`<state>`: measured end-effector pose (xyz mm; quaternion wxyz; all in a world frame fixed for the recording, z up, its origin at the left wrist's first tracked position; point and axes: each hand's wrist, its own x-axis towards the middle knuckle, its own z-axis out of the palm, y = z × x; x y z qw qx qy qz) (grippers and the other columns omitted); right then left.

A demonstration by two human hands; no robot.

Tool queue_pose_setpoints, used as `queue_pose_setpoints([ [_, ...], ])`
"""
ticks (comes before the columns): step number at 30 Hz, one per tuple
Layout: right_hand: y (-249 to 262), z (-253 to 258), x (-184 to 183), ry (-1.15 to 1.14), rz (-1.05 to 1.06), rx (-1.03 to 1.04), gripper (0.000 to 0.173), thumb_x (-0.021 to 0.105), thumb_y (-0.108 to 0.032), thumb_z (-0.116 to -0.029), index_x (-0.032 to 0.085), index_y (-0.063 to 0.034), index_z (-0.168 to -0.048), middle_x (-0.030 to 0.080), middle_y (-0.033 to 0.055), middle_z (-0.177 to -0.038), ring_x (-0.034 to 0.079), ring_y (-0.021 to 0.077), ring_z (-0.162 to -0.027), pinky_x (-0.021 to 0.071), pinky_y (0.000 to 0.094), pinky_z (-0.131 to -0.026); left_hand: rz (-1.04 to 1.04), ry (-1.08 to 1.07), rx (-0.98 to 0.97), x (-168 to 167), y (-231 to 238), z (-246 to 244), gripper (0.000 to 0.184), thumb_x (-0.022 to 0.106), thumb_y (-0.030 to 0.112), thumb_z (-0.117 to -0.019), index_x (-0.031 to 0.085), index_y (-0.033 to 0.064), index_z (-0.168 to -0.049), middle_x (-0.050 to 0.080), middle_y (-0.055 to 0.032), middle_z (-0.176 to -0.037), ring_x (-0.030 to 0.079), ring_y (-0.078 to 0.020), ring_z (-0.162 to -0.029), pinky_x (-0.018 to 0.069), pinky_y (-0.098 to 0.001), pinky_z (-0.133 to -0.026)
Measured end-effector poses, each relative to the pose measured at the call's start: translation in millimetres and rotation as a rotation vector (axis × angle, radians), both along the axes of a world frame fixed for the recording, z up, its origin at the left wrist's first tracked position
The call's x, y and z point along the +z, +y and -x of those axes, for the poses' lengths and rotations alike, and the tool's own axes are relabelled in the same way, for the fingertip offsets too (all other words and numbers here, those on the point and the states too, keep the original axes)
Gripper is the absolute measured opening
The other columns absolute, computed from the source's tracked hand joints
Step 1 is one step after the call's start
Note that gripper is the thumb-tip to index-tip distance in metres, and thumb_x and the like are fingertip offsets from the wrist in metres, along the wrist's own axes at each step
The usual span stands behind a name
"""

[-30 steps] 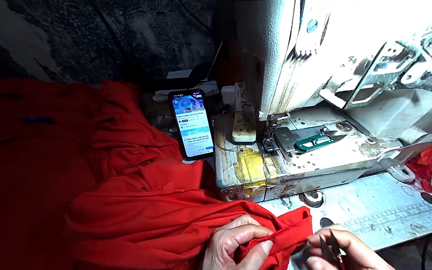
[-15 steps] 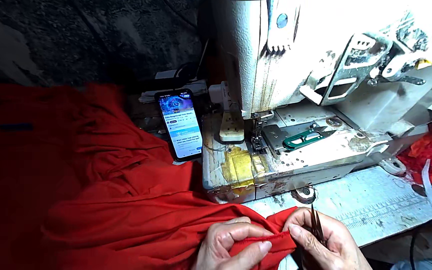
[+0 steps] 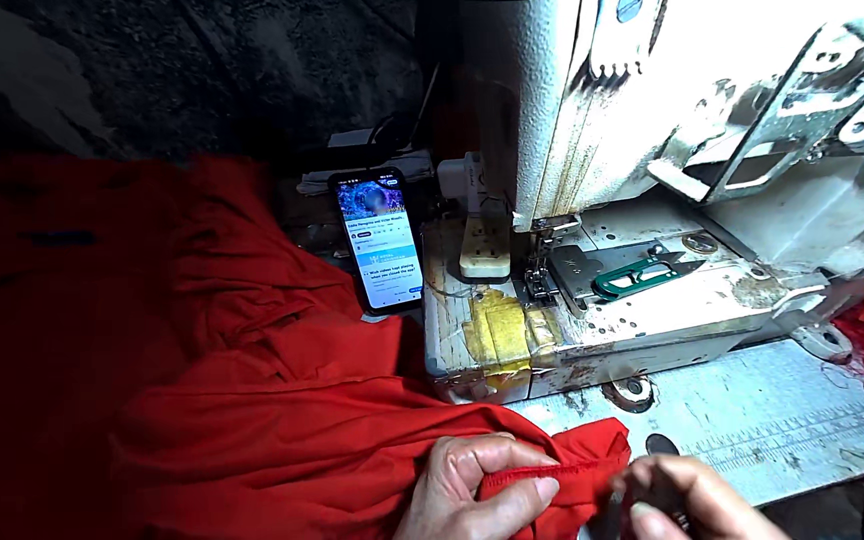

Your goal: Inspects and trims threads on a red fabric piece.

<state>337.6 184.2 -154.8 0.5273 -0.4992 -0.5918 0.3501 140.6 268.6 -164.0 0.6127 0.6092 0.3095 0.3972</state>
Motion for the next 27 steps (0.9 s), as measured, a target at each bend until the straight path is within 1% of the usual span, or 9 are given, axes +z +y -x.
queue_pose_setpoints([
  [1, 0.1, 2.7, -0.2, 0.031, 0.029, 0.063, 0.019, 0.052, -0.006, -0.1045, 0.061, 0.0099, -0.111, 0.069, 0.0081, -0.094, 0.063, 0.0021, -0.074, 0.0534, 0.0202, -0.065, -0.002, 0.002, 0.000, -0.4, -0.1, -0.3, 0.017, 0.064, -0.006, -0.0870, 0.078, 0.0017, -0.092, 0.074, 0.0033, -0.086, 0.068, 0.0003, -0.080, 0.0561, -0.0183, -0.073],
  [2, 1.4, 5.9, -2.2, 0.051, 0.055, 0.103, 0.019, 0.052, -0.007, -0.1047, 0.062, 0.0088, -0.108, 0.068, 0.0069, -0.089, 0.062, 0.0020, -0.070, 0.0516, 0.0195, -0.061, -0.005, 0.005, 0.001, -0.2, -0.2, -0.5, 0.017, 0.064, -0.006, -0.0870, 0.078, 0.0018, -0.092, 0.074, 0.0035, -0.086, 0.067, 0.0005, -0.079, 0.0559, -0.0182, -0.072],
  [3, 3.2, 8.7, -4.8, 0.060, 0.077, 0.119, 0.019, 0.052, -0.007, -0.1047, 0.063, 0.0081, -0.106, 0.067, 0.0058, -0.084, 0.060, 0.0018, -0.066, 0.0499, 0.0191, -0.058, -0.009, 0.002, 0.003, -0.2, -0.2, -0.7, 0.017, 0.064, -0.006, -0.0868, 0.078, 0.0019, -0.092, 0.074, 0.0036, -0.086, 0.067, 0.0007, -0.079, 0.0558, -0.0180, -0.072],
  [5, 5.5, 12.2, -9.1, 0.042, 0.110, 0.106, 0.019, 0.054, -0.008, -0.1040, 0.064, 0.0082, -0.104, 0.066, 0.0059, -0.080, 0.058, 0.0026, -0.063, 0.0488, 0.0200, -0.057, -0.018, -0.006, 0.005, -0.7, -0.4, -0.6, 0.017, 0.063, -0.006, -0.0866, 0.078, 0.0015, -0.091, 0.073, 0.0044, -0.085, 0.065, 0.0016, -0.078, 0.0542, -0.0172, -0.071],
  [9, 8.7, 12.4, -9.3, -0.012, 0.127, 0.090, 0.019, 0.055, -0.007, -0.1030, 0.065, 0.0091, -0.104, 0.066, 0.0085, -0.081, 0.058, 0.0039, -0.065, 0.0496, 0.0215, -0.060, -0.031, -0.009, -0.001, -1.9, 0.0, 0.6, 0.021, 0.059, -0.006, -0.0876, 0.078, 0.0008, -0.091, 0.071, 0.0059, -0.083, 0.063, 0.0034, -0.078, 0.0514, -0.0151, -0.070],
  [14, 9.3, 12.3, -7.8, -0.057, 0.115, 0.086, 0.019, 0.055, -0.007, -0.1024, 0.065, 0.0097, -0.104, 0.067, 0.0103, -0.082, 0.059, 0.0044, -0.066, 0.0494, 0.0213, -0.061, -0.049, -0.007, 0.002, -2.5, -0.4, 0.8, 0.022, 0.057, -0.006, -0.0883, 0.078, -0.0003, -0.093, 0.071, 0.0054, -0.084, 0.062, 0.0040, -0.078, 0.0510, -0.0149, -0.070],
  [18, 9.8, 12.5, -9.6, -0.047, 0.116, 0.080, 0.019, 0.055, -0.007, -0.1027, 0.065, 0.0093, -0.104, 0.066, 0.0096, -0.082, 0.058, 0.0045, -0.065, 0.0493, 0.0213, -0.060, -0.079, -0.014, -0.010, -4.1, 0.4, 1.6, 0.021, 0.058, -0.006, -0.0886, 0.078, -0.0020, -0.094, 0.072, 0.0040, -0.085, 0.062, 0.0032, -0.079, 0.0510, -0.0151, -0.072],
  [24, 10.2, 14.1, -13.4, -0.010, 0.119, 0.069, 0.018, 0.055, -0.007, -0.1027, 0.065, 0.0087, -0.103, 0.065, 0.0076, -0.081, 0.057, 0.0033, -0.065, 0.0488, 0.0208, -0.059, -0.096, 0.009, -0.014, -4.3, 1.2, 1.1, 0.019, 0.060, -0.005, -0.0891, 0.078, -0.0013, -0.092, 0.070, 0.0039, -0.081, 0.062, 0.0031, -0.076, 0.0511, -0.0151, -0.069],
  [27, 9.7, 15.9, -17.0, 0.018, 0.092, 0.062, 0.018, 0.055, -0.006, -0.1022, 0.065, 0.0091, -0.103, 0.066, 0.0077, -0.081, 0.058, 0.0032, -0.065, 0.0496, 0.0205, -0.060, -0.093, 0.013, -0.010, -3.8, 0.9, 0.7, 0.018, 0.059, -0.004, -0.0904, 0.078, -0.0012, -0.091, 0.070, 0.0037, -0.081, 0.062, 0.0032, -0.076, 0.0508, -0.0152, -0.069],
])
